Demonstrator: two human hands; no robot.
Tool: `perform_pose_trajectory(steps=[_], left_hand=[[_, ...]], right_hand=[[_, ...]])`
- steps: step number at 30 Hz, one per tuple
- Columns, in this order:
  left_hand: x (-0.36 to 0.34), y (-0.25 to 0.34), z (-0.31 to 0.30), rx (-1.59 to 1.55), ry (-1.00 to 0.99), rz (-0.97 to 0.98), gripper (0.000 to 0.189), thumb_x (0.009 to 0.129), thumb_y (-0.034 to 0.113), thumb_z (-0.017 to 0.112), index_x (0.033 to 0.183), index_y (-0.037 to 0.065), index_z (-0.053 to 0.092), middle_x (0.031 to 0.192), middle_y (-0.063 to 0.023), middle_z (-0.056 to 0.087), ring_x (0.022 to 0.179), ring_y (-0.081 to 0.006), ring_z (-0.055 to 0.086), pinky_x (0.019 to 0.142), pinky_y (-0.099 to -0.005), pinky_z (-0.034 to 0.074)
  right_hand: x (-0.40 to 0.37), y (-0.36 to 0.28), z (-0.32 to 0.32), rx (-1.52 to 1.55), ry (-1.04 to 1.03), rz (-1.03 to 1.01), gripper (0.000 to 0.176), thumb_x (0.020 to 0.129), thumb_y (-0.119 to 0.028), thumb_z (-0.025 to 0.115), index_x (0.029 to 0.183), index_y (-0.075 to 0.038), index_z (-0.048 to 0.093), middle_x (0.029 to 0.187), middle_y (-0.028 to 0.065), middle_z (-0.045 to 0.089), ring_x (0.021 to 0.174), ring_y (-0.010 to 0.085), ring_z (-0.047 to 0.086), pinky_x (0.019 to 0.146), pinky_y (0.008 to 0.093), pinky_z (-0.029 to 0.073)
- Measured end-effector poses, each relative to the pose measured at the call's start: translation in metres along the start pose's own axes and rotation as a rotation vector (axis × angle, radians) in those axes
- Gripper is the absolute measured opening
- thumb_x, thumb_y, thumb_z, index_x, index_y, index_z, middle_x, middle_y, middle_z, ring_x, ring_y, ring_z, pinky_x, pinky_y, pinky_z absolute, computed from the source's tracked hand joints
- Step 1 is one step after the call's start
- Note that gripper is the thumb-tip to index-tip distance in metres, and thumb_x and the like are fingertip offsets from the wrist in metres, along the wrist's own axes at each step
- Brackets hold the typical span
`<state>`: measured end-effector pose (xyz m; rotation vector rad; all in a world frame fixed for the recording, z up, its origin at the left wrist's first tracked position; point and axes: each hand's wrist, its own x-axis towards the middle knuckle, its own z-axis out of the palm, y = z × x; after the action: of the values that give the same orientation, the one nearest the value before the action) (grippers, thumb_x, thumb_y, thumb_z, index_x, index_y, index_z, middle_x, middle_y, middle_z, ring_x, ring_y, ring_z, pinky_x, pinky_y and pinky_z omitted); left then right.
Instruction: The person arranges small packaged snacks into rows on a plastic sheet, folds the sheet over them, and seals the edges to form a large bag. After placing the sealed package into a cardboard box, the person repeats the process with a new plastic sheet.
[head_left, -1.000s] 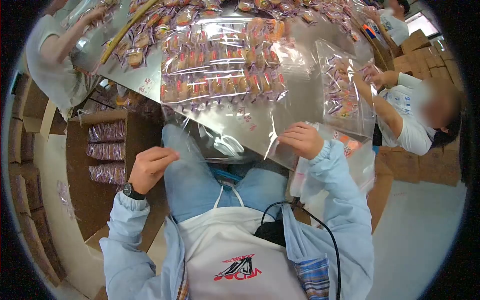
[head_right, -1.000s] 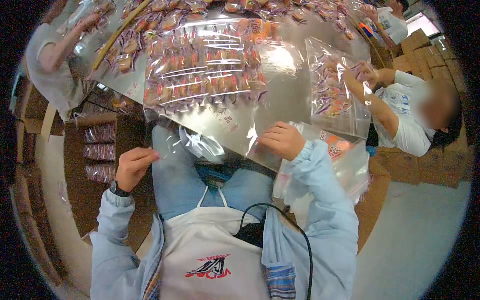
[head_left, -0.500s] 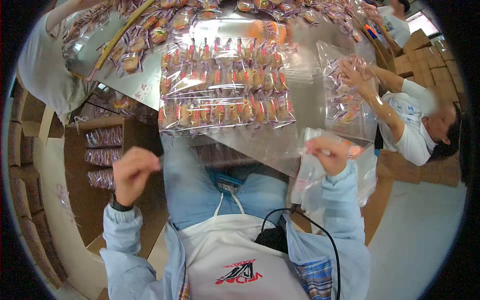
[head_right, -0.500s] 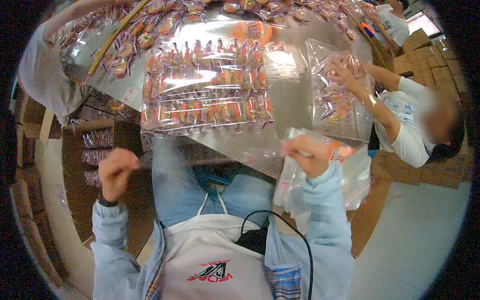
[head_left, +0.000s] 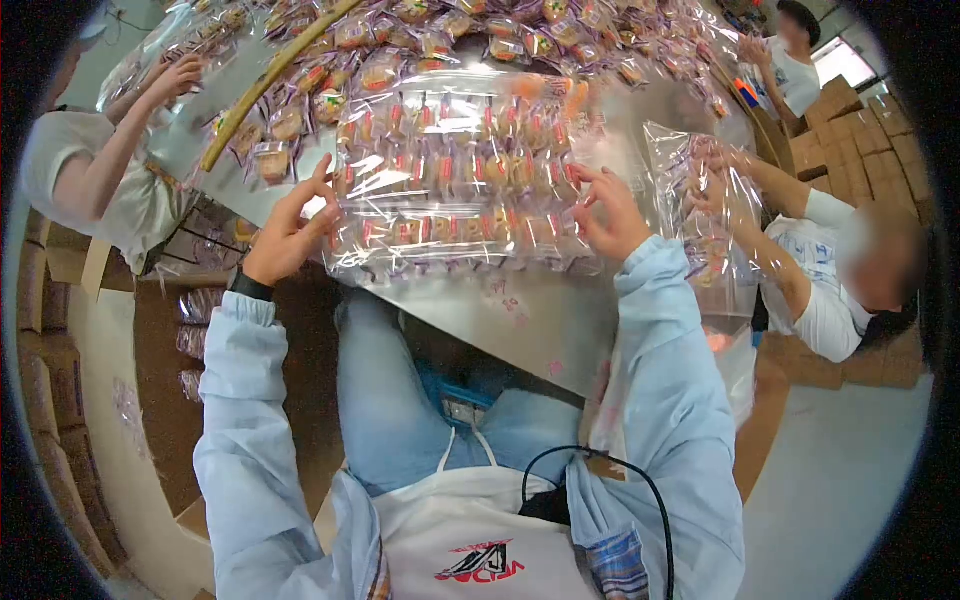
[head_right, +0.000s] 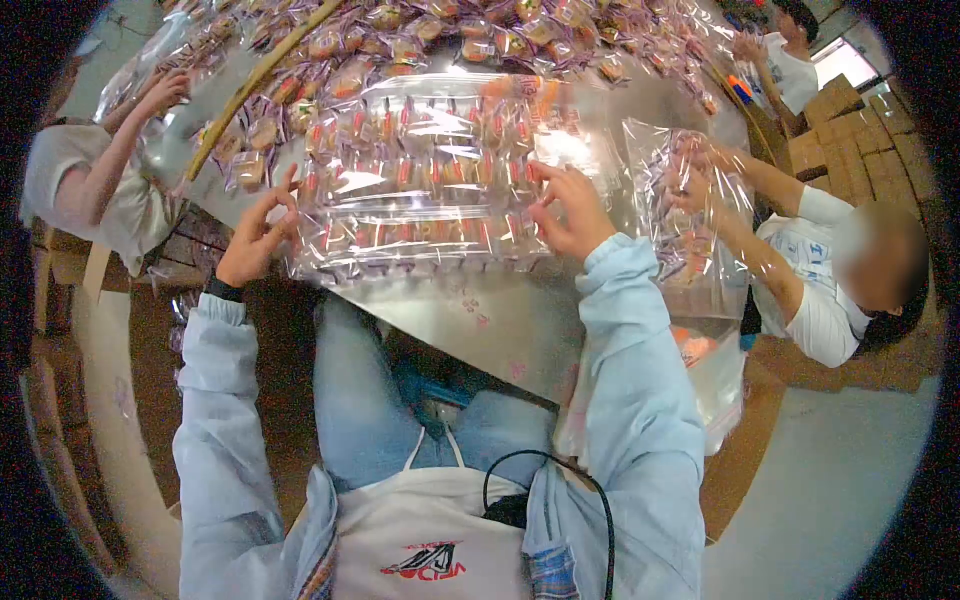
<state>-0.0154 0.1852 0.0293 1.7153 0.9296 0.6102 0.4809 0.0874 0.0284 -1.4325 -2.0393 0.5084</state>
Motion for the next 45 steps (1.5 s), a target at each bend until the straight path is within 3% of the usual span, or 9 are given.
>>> perform_pose_trajectory(steps=[4,8,12,16,22,25,29,40,45], left_hand=[[0.017,0.002,-0.008,0.514,0.033,0.285,0.026,0.108,0.028,0.054,0.112,0.002,0.053,0.17,-0.0229,0.023,0.155,-0.0352,0.03,0.116,-0.0427,0.037],[0.013,0.01,-0.003,0.3,-0.021,0.181,0.022,0.108,0.022,0.051,0.111,0.0,0.051,0.167,-0.0279,0.027,0.151,-0.0403,0.037,0.118,-0.0412,0.032],[-0.009,0.007,0.004,0.367,0.034,0.124,0.014,0.105,0.008,0.05,0.114,-0.002,0.051,0.158,-0.0313,0.042,0.11,-0.0341,0.064,0.094,-0.0387,0.048],[-0.031,0.007,0.014,0.297,0.108,0.233,0.015,0.108,0.012,0.05,0.101,-0.001,0.045,0.131,-0.026,0.067,0.064,-0.0248,0.053,0.068,-0.0373,0.047],[-0.036,0.015,0.012,0.258,0.141,0.142,0.015,0.109,0.012,0.048,0.102,0.0,0.042,0.132,-0.0325,0.065,0.067,-0.0225,0.054,0.069,-0.0374,0.047],[-0.05,0.012,0.004,0.394,-0.01,-0.028,0.021,0.113,0.023,0.039,0.103,0.005,0.034,0.15,-0.0337,0.051,0.117,-0.0212,0.063,0.098,-0.0319,0.045],[-0.062,0.015,0.019,0.162,0.033,0.201,0.024,0.112,0.026,0.043,0.102,0.006,0.032,0.15,-0.0343,0.049,0.144,-0.0386,0.049,0.115,-0.0392,0.037],[-0.058,0.02,0.019,0.291,0.172,0.077,0.021,0.114,0.019,0.036,0.102,0.002,0.038,0.147,-0.0275,0.056,0.13,-0.0304,0.057,0.108,-0.0357,0.041],[-0.051,0.034,0.022,0.309,0.207,0.031,0.034,0.115,0.024,0.035,0.121,-0.006,0.05,0.14,-0.0164,0.061,0.088,-0.013,0.053,0.086,-0.0249,0.044]], right_hand=[[0.016,-0.003,-0.009,-0.317,0.033,-0.204,0.025,0.09,-0.014,0.074,0.111,-0.005,0.064,0.147,0.0187,0.057,0.125,0.0403,0.059,0.124,0.0561,0.026],[0.024,-0.008,0.0,-0.133,-0.02,-0.083,0.03,0.092,-0.013,0.072,0.118,-0.004,0.062,0.132,0.0157,0.067,0.116,0.0351,0.067,0.125,0.0568,0.023],[0.011,-0.003,0.011,0.029,0.073,-0.075,0.02,0.101,-0.015,0.063,0.116,-0.001,0.058,0.111,0.0148,0.074,0.108,0.032,0.072,0.125,0.0579,0.023],[-0.01,-0.023,0.013,0.168,0.14,0.072,0.022,0.109,-0.022,0.053,0.106,0.0,0.056,0.102,0.0161,0.076,0.099,0.0301,0.075,0.118,0.0567,0.039],[-0.021,-0.013,0.03,0.36,0.337,0.012,0.029,0.11,-0.029,0.05,0.106,0.0,0.049,0.094,0.0177,0.075,0.101,0.028,0.075,0.104,0.0485,0.054],[-0.031,-0.015,0.018,0.158,0.195,-0.063,0.027,0.112,-0.029,0.042,0.111,-0.003,0.032,0.105,0.0266,0.073,0.106,0.0346,0.073,0.105,0.0515,0.053],[-0.049,-0.019,0.038,0.433,0.384,-0.101,0.031,0.11,-0.03,0.05,0.113,-0.001,0.04,0.101,0.0213,0.074,0.104,0.0278,0.073,0.095,0.0427,0.057],[-0.035,-0.044,0.022,0.293,0.305,0.132,0.02,0.111,-0.019,0.049,0.108,0.001,0.05,0.098,0.0207,0.075,0.09,0.0236,0.075,0.083,0.037,0.059],[-0.037,-0.042,0.03,0.441,0.397,0.24,0.021,0.11,-0.018,0.051,0.105,0.002,0.05,0.097,0.0199,0.075,0.086,0.0213,0.075,0.08,0.0335,0.06]])
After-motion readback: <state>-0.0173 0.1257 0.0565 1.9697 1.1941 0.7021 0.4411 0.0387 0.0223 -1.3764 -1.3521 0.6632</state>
